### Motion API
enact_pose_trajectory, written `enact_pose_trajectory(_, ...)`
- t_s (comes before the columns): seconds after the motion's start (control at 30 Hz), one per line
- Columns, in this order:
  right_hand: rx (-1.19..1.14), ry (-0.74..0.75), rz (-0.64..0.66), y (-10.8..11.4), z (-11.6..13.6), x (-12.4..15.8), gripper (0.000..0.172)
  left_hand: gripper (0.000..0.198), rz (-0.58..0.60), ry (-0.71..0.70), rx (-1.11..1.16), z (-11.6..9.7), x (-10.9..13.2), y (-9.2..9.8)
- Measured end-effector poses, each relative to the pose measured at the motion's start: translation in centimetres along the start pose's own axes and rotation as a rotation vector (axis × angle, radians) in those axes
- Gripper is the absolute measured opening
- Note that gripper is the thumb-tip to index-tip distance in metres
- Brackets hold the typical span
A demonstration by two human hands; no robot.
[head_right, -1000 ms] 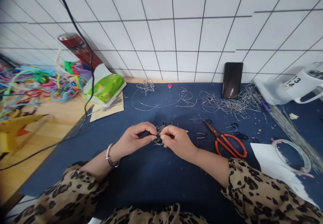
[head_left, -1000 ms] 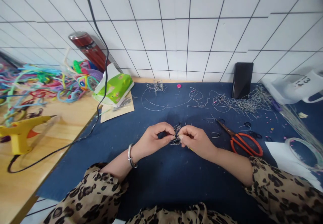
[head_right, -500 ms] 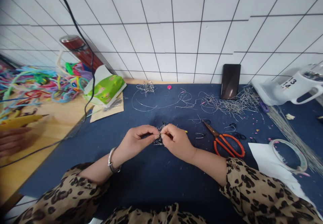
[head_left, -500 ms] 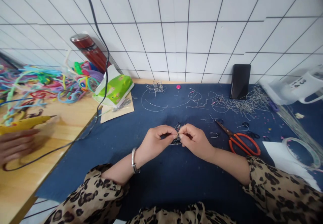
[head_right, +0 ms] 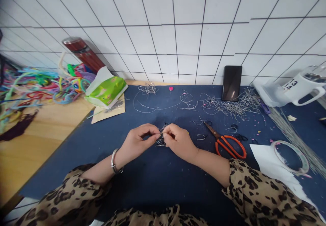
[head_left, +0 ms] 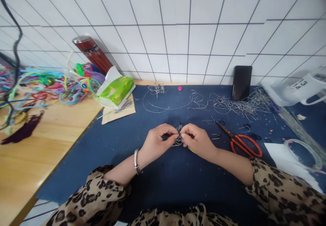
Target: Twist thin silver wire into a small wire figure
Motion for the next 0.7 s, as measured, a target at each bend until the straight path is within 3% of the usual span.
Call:
enact_pose_trajectory(0.2,-0.250,-0.042,0.107,-0.3,0.0,-0.2,0.009,0.014,0.042,0.001,0.034,0.5,-0.1,0.2)
enact_pose_trajectory(0.57,-0.065,0.005,0.024,-0.4,-0.6,-0.1,0.007,0.013,0.112,0.089,0.198,1.2,-0.2,-0.8)
enact_pose_trajectory(0.7,-0.081,-0.014,0.046,-0.6,-0.8,-0.1,0.006,0.010,0.087,0.060,0.105,1.0,-0.1,-0.7)
Point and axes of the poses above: each hand's wrist, its own x-axis away from the middle knuckle, its own y-axis out of the back of the hand, z = x × y, the point moved 4 cm from there along -x, towards the middle knuckle, and after that the axes turned 13 degrees about z, right-handed, at the moved point
